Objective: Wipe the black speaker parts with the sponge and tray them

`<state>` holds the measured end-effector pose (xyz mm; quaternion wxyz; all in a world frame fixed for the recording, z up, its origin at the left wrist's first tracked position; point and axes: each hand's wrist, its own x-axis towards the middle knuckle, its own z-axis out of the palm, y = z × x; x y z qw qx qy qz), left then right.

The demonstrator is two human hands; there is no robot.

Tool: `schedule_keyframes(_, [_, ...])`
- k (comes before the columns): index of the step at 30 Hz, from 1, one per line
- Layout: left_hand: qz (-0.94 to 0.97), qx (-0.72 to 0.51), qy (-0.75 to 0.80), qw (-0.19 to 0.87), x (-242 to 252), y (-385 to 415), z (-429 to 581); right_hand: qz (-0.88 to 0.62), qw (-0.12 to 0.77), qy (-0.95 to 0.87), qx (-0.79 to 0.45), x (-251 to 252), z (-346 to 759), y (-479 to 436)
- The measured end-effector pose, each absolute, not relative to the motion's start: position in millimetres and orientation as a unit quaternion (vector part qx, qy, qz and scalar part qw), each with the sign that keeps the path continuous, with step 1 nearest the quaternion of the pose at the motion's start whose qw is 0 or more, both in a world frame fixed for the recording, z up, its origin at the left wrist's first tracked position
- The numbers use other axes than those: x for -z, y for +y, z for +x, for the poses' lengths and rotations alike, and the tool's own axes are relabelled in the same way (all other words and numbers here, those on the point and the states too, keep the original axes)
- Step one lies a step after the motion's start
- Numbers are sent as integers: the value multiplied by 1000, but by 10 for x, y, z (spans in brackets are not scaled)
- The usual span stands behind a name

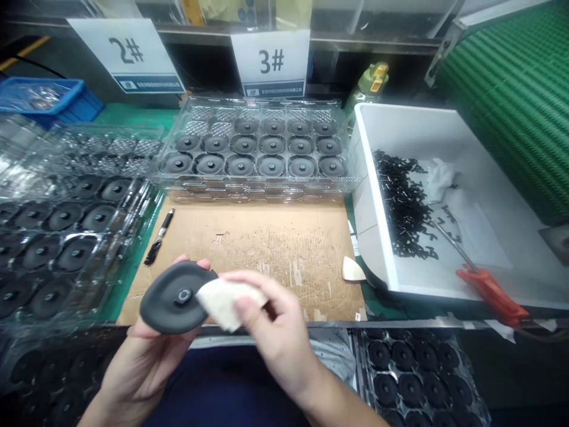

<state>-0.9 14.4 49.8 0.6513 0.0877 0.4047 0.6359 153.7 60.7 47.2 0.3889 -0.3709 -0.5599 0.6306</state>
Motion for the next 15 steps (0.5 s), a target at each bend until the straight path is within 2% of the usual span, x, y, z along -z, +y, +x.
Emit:
schedule_keyframes(3, [89,-628,388,669,-517,155,-6,-460,461,-412,-638,-258,1603,704])
schedule_keyframes(6, [82,-628,389,668,-530,154,-8,-497,469,-409,-604,-226,1664,736])
schedule_keyframes(12, [77,-625,388,673,-500,127,25,-427,473,-624,-453,-696,1565,647])
schedule_keyframes(15, [67,-606,400,684,-478,104,9,-296,385,-790,-375,-860,1444,648])
